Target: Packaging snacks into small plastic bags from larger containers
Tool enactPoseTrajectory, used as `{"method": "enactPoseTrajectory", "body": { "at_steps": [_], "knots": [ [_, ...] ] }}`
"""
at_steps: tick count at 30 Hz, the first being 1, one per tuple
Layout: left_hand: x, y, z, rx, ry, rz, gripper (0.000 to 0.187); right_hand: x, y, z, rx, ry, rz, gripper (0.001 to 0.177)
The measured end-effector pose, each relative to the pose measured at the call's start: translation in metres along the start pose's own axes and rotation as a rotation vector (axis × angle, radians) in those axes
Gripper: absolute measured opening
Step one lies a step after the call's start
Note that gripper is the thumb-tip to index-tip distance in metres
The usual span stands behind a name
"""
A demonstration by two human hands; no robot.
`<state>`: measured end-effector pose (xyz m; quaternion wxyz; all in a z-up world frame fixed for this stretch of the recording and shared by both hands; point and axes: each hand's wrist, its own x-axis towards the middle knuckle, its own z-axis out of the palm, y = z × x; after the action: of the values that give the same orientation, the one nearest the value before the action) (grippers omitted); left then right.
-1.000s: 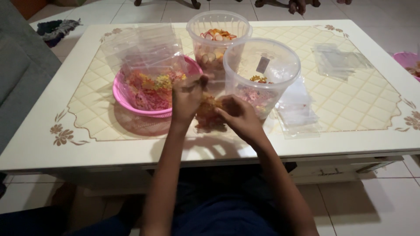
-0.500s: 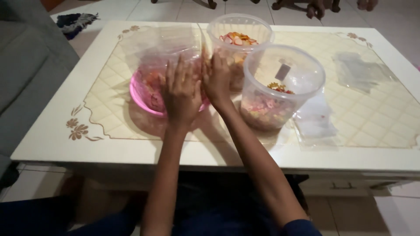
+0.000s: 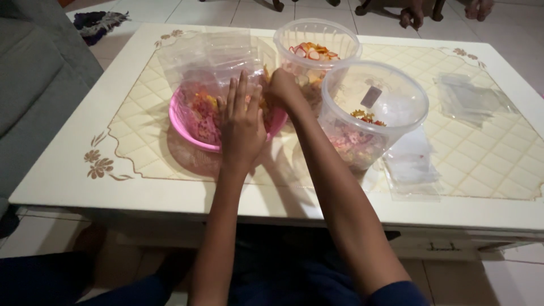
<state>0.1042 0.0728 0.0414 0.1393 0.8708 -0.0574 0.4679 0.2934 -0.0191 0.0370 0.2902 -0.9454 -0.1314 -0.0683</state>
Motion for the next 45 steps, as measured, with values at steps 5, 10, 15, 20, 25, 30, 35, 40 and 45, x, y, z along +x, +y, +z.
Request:
{"method": "enactPoseTrajectory", "body": {
  "at_steps": [5, 10, 15, 20, 25, 30, 35, 40, 45],
  "knots": [
    [0.005, 0.001, 0.001, 0.063, 0.029, 0.021, 0.056, 0.01, -0.009, -0.006, -0.05, -0.085, 0.033, 0.046],
    [0.003, 0.003, 0.002, 0.106, 0.111, 0.054, 0.048, -0.04, -0.005, -0.003, 0.021, 0.324, -0.12, 0.048],
    [0.004, 0.006, -0.008, 0.069, 0.242, 0.099, 0.025, -0.11, -0.028, -0.016, 0.263, 0.623, -0.409, 0.042],
    [-0.008, 0.007, -0.005, 0.048, 0.384, 0.236, 0.018, -0.212, 0.007, -0.054, 0.301, 0.386, -0.498, 0.036],
    [-0.041, 0.035, -0.011, -0.153, 0.395, 0.445, 0.02, -0.308, 0.068, -0.15, 0.751, 0.095, -0.135, 0.017],
    [-0.05, 0.041, 0.01, -0.369, 0.148, 0.494, 0.013, -0.289, 0.18, -0.194, -0.028, 0.819, -0.21, 0.025],
    [-0.052, 0.032, 0.001, -0.312, -0.327, 0.317, 0.008, -0.272, 0.211, -0.173, -0.346, 0.08, 0.05, 0.071],
    [-0.051, 0.039, -0.017, -0.393, -0.614, 0.146, 0.02, -0.272, 0.192, -0.187, -0.436, -0.088, 0.095, 0.079],
    [-0.051, 0.037, -0.019, -0.442, -0.671, 0.089, 0.023, -0.267, 0.187, -0.194, -0.481, -0.079, 0.062, 0.067]
  ]
}}
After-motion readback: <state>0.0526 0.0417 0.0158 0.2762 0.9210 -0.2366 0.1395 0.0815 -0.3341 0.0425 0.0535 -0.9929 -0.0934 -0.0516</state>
